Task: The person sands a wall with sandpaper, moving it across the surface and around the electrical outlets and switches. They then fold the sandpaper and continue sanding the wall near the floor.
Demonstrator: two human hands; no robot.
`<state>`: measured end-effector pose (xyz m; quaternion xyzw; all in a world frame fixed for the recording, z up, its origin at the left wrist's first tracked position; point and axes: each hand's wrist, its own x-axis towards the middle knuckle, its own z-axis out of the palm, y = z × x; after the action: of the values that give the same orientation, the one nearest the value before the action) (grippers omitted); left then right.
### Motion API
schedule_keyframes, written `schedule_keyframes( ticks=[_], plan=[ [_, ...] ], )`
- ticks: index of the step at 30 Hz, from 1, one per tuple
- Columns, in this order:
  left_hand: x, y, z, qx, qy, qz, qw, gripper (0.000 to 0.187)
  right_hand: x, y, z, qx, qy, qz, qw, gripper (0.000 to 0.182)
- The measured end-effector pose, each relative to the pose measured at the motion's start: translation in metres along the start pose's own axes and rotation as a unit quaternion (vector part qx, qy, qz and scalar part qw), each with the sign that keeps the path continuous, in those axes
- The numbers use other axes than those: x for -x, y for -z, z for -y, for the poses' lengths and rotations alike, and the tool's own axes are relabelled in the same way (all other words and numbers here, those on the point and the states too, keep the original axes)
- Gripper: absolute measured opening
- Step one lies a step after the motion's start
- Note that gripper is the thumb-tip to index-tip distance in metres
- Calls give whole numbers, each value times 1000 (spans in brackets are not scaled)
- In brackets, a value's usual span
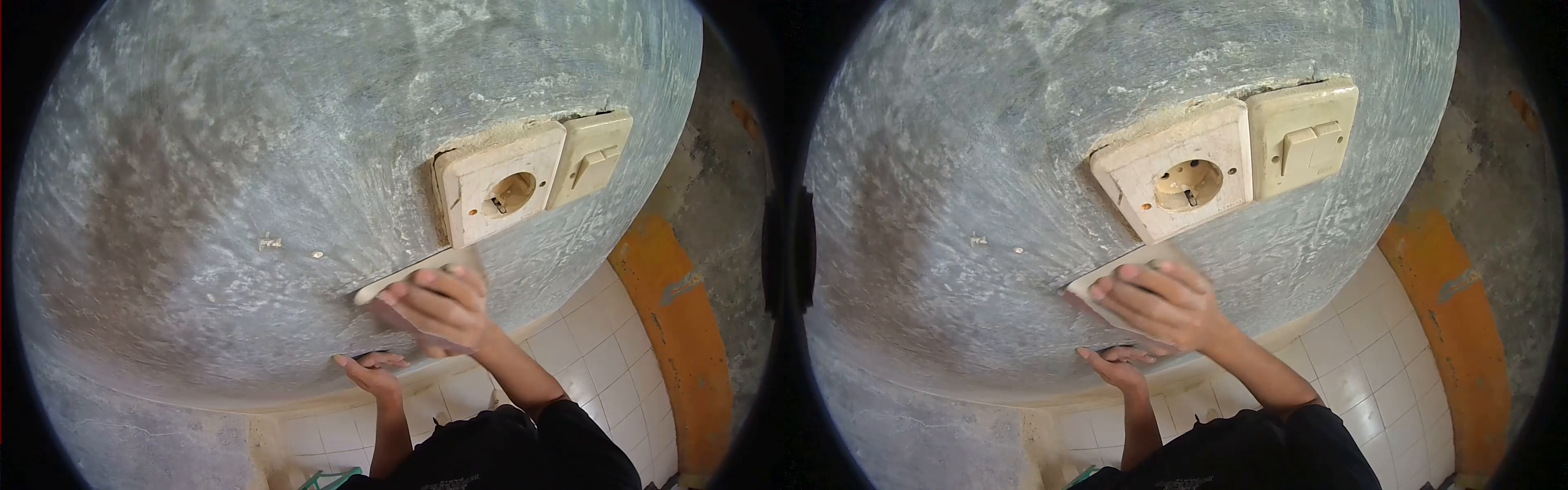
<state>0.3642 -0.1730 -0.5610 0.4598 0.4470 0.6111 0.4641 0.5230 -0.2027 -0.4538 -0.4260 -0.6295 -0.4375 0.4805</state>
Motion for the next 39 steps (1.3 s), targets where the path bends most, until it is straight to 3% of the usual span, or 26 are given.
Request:
schedule_keyframes(
  ticks=[1,4,5,8,13,16,20,21,25,28,29,32,33,36,37,39],
  plan=[
    [-2,3,4,9,1,16,1000,89,-2,4,-2,-14,-50,-36,998,34],
    [0,2,4,31,41,-9,999,88,-6,15,7,-47,-79,31,995,35],
    [1,1,4,27,38,-6,999,88,-1,9,6,-13,-32,29,999,38],
    [-3,0,2,22,20,1,1000,86,4,19,-11,-43,-69,4,997,33],
    [-2,1,9,25,20,-15,999,86,10,21,-19,19,23,41,999,38],
    [-2,3,13,53,8,6,999,88,8,30,-15,-13,-66,28,997,38],
    [-2,2,11,53,7,0,999,89,18,29,-26,4,-6,32,999,38],
    [-2,1,11,49,12,-4,999,89,21,35,-26,-35,-77,23,996,36],
    [0,2,7,53,46,-4,998,97,22,30,-19,-26,9,69,997,34],
    [-1,3,5,37,38,12,999,97,32,35,-24,-61,-137,19,989,34],
    [-1,3,5,45,43,15,998,97,29,37,-19,-84,-133,34,987,34],
    [-2,7,4,49,50,25,997,98,36,29,-16,-36,10,87,996,37],
    [-3,7,3,40,45,29,998,98,42,29,-23,-35,11,73,997,40],
    [-5,7,3,39,38,40,998,98,44,26,-6,-115,-132,41,984,39],
    [-4,8,3,39,39,44,998,99,39,26,-4,-132,-84,84,984,38],
    [-1,4,-3,47,49,26,997,95,49,20,-9,-88,-54,58,993,38]
  ],
)
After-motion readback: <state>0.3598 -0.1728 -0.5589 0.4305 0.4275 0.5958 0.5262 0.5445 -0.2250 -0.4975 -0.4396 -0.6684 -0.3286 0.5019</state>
